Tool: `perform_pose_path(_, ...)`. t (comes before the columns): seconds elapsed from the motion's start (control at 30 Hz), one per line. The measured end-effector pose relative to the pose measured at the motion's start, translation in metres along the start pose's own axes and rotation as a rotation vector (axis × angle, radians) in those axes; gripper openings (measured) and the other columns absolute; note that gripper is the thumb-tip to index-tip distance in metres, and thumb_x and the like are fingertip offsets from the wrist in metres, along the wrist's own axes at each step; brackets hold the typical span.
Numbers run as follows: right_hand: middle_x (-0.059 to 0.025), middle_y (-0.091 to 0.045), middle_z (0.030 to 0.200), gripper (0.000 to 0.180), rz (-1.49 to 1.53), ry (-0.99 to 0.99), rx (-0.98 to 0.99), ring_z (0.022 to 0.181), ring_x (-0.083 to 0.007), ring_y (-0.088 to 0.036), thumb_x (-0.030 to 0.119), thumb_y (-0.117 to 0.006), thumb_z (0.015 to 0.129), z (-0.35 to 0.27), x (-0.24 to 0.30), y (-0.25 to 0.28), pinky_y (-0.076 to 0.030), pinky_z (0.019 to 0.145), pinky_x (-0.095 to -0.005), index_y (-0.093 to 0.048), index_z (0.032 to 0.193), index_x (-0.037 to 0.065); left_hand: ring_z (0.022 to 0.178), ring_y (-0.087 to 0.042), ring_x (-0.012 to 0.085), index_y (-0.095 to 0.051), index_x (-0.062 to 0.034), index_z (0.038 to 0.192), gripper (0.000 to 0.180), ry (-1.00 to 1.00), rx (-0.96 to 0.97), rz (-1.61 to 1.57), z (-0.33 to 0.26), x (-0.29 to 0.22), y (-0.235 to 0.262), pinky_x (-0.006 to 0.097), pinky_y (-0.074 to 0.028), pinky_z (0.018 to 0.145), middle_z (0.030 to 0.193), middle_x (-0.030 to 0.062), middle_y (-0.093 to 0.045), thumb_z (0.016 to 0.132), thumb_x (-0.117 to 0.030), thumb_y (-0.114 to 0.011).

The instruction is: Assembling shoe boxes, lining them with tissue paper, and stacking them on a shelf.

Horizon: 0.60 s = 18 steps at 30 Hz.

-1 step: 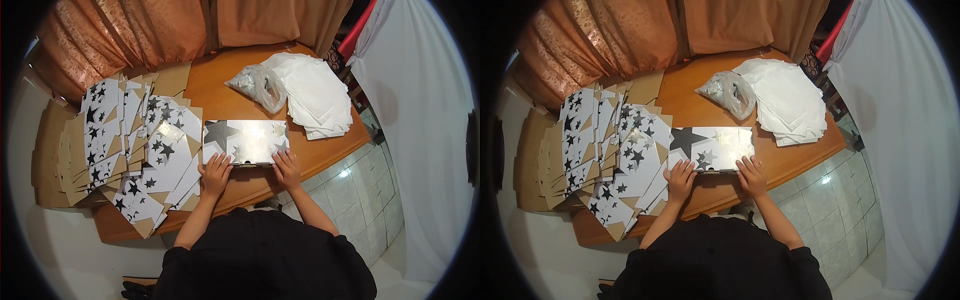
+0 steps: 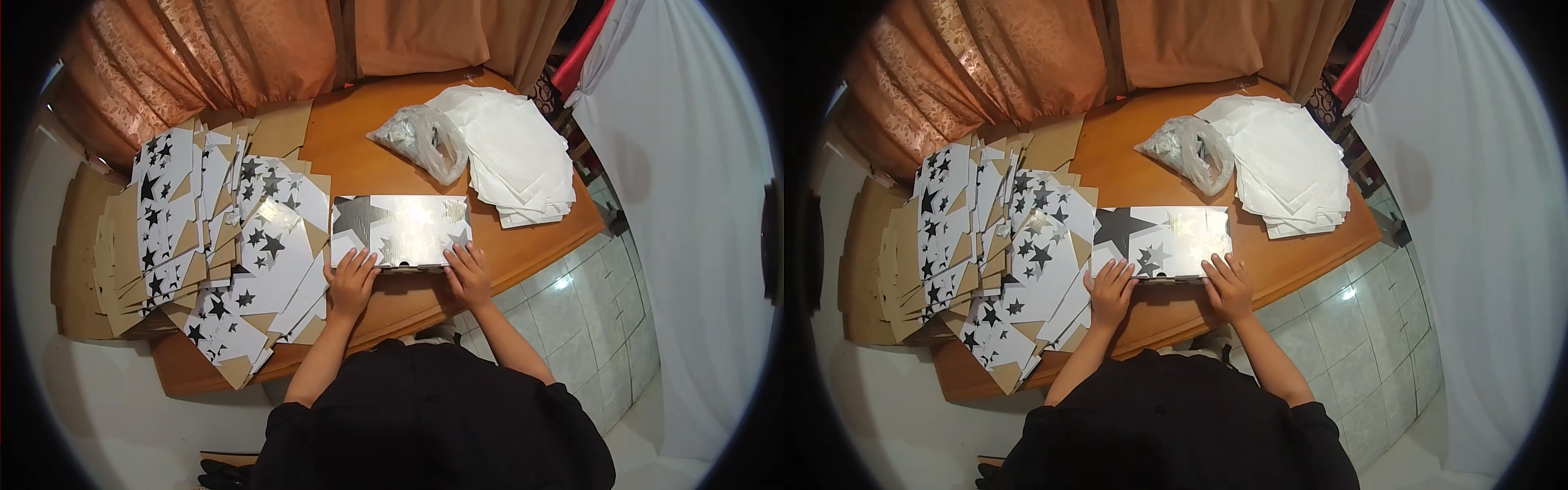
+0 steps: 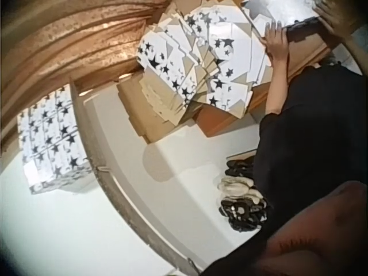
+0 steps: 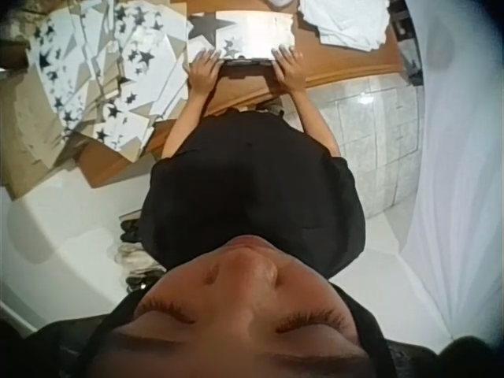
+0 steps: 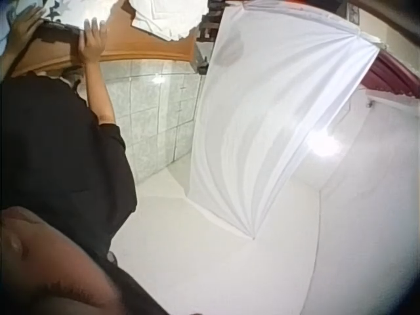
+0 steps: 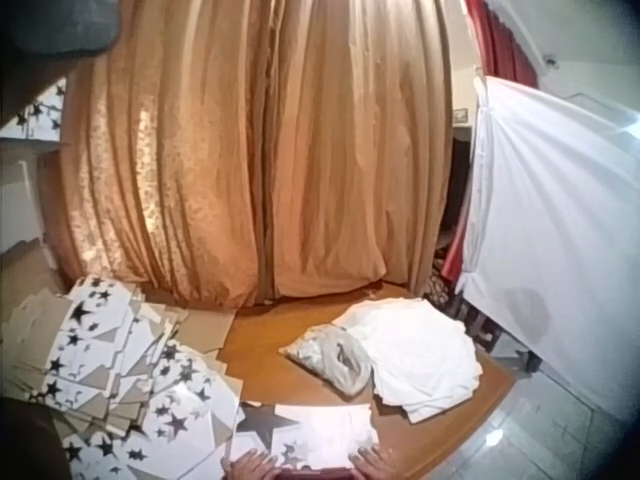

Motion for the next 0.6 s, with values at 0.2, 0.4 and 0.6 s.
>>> perform_pose_path(0.2,-0.0006,-0.061,0.106,0.024,0.035,0.111,-0.051,0.101,-0.0225,-0.054,0.019,-0.066,0.075,0.023,0.050,0.012,-0.033,0.093,-0.0469,-0.065,0.099,0.018,0.109,-0.051,0.0195,-0.065,-0.0190,0.108,0.029,0.016,0.004,-0.079,0.000,0.003,-0.002,0.050,-0.026,0.096,0.113,-0.0011,-0.061,0.080,-0.026,-0.064)
perform_pose_path(0.4,0.0039,-0.062,0.091,0.020,0.186,0.269,-0.077,0.085,-0.0131,-0.058,0.016,-0.071,0.071,0.030,0.080,-0.006,-0.036,0.089,-0.0429,-0.064,0.089,0.016,0.111,-0.050,0.0226,-0.065,-0.0170,0.108,0.028,0.038,0.005,-0.109,0.001,0.002,-0.001,0.050,-0.024,0.099,0.114,0.0015,-0.060,0.081,-0.022,-0.063)
perform_pose_path(0.6,0.0041,-0.063,0.087,0.016,0.180,0.292,-0.050,0.079,-0.0126,-0.059,0.013,-0.069,0.073,0.037,0.080,-0.010,-0.036,0.088,-0.0416,-0.063,0.088,0.014,0.110,-0.051,0.0225,-0.065,-0.0175,0.108,0.028,0.045,0.000,-0.111,0.001,0.002,-0.001,0.048,-0.025,0.097,0.113,0.0011,-0.060,0.080,-0.023,-0.064)
Point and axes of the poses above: each hand's wrist, its own z-axis towards the middle knuckle, its own y-axis out of the back of the hand, x = y × z, the point moved 6 cm from there along z, towards the middle knuckle
